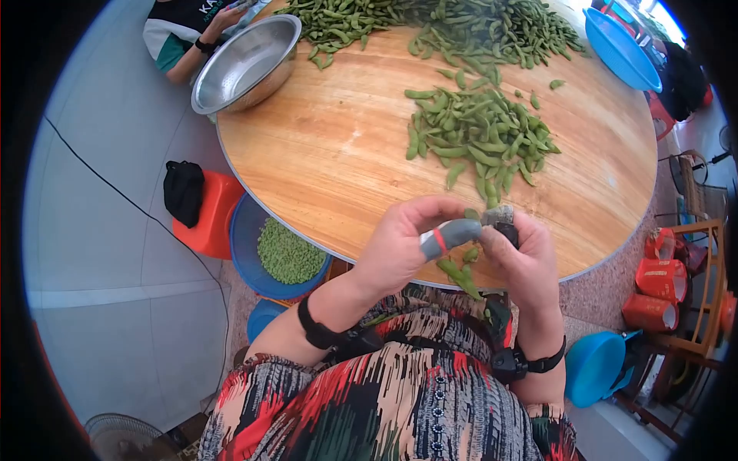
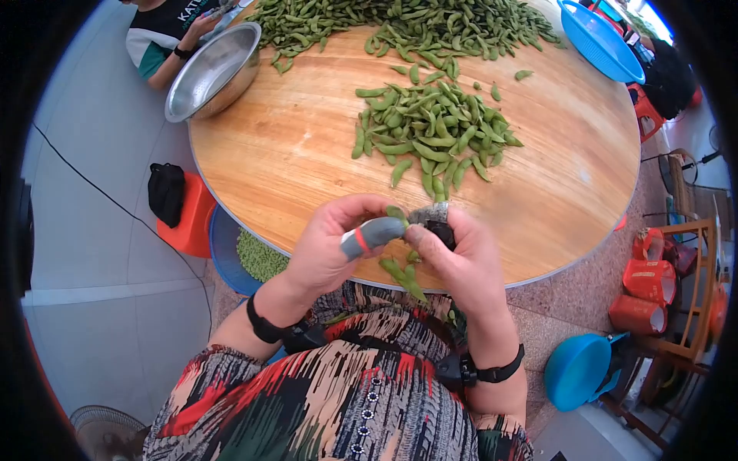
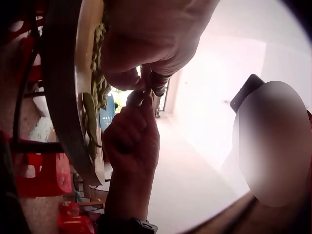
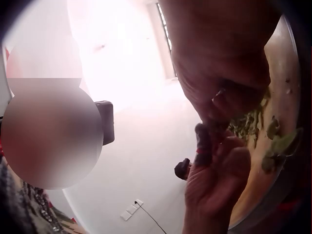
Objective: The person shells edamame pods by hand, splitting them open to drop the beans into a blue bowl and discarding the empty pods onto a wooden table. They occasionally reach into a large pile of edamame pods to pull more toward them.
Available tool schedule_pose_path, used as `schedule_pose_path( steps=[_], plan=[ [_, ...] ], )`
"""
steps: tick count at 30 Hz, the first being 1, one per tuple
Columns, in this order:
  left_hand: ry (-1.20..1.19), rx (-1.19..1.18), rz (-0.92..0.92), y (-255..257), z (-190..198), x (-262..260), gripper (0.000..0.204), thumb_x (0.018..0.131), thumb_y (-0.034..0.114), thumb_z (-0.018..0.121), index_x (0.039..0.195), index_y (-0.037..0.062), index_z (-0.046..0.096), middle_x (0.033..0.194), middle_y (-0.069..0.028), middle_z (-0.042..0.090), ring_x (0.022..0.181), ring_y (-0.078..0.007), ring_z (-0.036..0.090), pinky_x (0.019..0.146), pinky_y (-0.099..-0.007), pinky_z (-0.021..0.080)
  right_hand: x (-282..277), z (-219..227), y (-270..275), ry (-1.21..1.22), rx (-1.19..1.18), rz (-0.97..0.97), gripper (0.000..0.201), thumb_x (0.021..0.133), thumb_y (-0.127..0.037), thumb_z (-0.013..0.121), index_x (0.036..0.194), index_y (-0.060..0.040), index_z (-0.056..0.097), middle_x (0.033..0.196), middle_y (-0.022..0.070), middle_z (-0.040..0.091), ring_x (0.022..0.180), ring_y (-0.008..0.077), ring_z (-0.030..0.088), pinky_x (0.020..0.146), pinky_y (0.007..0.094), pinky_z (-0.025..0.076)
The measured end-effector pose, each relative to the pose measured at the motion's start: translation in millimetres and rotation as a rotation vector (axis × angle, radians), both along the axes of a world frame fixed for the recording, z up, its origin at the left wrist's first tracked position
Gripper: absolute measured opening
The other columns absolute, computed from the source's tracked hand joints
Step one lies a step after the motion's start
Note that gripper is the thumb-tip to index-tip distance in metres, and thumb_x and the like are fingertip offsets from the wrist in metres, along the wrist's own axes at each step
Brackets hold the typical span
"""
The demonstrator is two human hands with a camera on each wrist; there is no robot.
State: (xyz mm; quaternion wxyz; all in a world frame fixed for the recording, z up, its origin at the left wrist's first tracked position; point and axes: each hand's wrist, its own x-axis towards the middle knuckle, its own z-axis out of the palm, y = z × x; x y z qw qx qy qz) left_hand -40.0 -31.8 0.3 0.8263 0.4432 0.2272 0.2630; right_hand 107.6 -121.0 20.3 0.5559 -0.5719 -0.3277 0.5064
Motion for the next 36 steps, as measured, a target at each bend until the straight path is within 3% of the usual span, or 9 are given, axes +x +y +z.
schedule_pose_path(
  steps=[8,18,21,23,27,29,32,35,36],
  plan=[
    [-0.034,0.048,0.155,-12.2,-16.1,20.6,0.015,0.082,0.008,0.063,0.095,0.0025,0.059,0.086,-0.0001,0.061,0.076,-0.0049,0.055,0.068,-0.0182,0.042,5.4,-9.4,-18.8,0.189,-0.060,0.129,0.022,0.095,-0.018,0.042,0.079,-0.0046,0.050,0.062,-0.0058,0.043,0.051,0.0018,0.034,0.045,0.0177,0.028],
    [0.039,0.190,0.220,-24.2,-18.1,18.0,0.013,0.083,0.006,0.061,0.095,0.0026,0.056,0.087,-0.0002,0.060,0.078,-0.0061,0.055,0.070,-0.0197,0.044,6.8,-13.0,-18.8,0.330,-0.010,0.182,0.016,0.094,-0.013,0.042,0.082,-0.0039,0.050,0.063,-0.0042,0.044,0.046,0.0017,0.031,0.041,0.0183,0.024],
    [0.018,0.206,0.171,-23.2,-19.8,17.0,0.014,0.082,0.007,0.062,0.095,0.0027,0.056,0.087,-0.0006,0.059,0.078,-0.0064,0.055,0.069,-0.0196,0.044,7.0,-15.9,-19.4,0.307,-0.040,0.169,0.014,0.093,-0.012,0.042,0.085,-0.0036,0.050,0.064,-0.0033,0.046,0.045,0.0016,0.030,0.040,0.0175,0.022],
    [-0.098,-0.056,-0.095,-12.0,-21.9,12.3,0.017,0.082,0.008,0.063,0.095,0.0025,0.055,0.084,0.0003,0.057,0.077,-0.0065,0.055,0.068,-0.0199,0.044,5.8,-14.8,-22.3,0.368,-0.066,0.159,0.013,0.093,-0.011,0.042,0.088,-0.0028,0.051,0.064,-0.0027,0.048,0.046,0.0013,0.032,0.039,0.0169,0.023],
    [-0.231,-0.226,-0.239,-6.5,-15.9,8.2,0.019,0.081,0.009,0.064,0.097,0.0029,0.054,0.084,0.0006,0.056,0.078,-0.0065,0.054,0.067,-0.0198,0.044,3.8,-15.8,-25.0,0.576,-0.075,0.210,0.012,0.092,-0.011,0.045,0.088,-0.0028,0.053,0.063,-0.0031,0.049,0.046,0.0010,0.034,0.040,0.0163,0.025],
    [0.041,0.069,-0.226,-8.6,-7.6,10.2,0.021,0.081,0.006,0.063,0.099,0.0025,0.052,0.088,-0.0008,0.054,0.082,-0.0066,0.053,0.069,-0.0199,0.044,-1.8,-25.0,-21.8,0.100,-0.023,0.056,0.012,0.090,-0.012,0.049,0.084,-0.0035,0.054,0.061,-0.0043,0.049,0.046,0.0002,0.035,0.040,0.0161,0.025],
    [0.166,0.223,-0.060,-9.9,-3.6,11.5,0.024,0.081,0.002,0.060,0.103,0.0021,0.051,0.090,-0.0011,0.054,0.083,-0.0070,0.053,0.071,-0.0198,0.044,-4.3,-27.1,-15.9,-0.086,-0.011,-0.003,0.012,0.089,-0.014,0.053,0.082,-0.0043,0.056,0.060,-0.0053,0.048,0.047,-0.0002,0.035,0.040,0.0165,0.025],
    [0.154,0.421,0.024,-10.6,-2.7,11.9,0.030,0.078,-0.004,0.052,0.108,0.0006,0.049,0.086,0.0000,0.054,0.078,-0.0082,0.054,0.071,-0.0202,0.044,6.4,-24.0,-10.9,0.348,-0.052,0.064,0.014,0.088,-0.014,0.054,0.079,-0.0036,0.055,0.060,-0.0056,0.048,0.047,0.0008,0.036,0.042,0.0177,0.027],
    [0.155,0.418,0.026,-8.9,-5.8,11.4,0.030,0.078,-0.004,0.052,0.108,0.0006,0.049,0.086,0.0000,0.054,0.078,-0.0082,0.054,0.071,-0.0202,0.044,9.0,-23.6,-9.4,0.238,-0.102,0.102,0.017,0.088,-0.015,0.053,0.078,-0.0016,0.054,0.062,-0.0057,0.048,0.050,0.0020,0.037,0.043,0.0191,0.029]
  ],
)
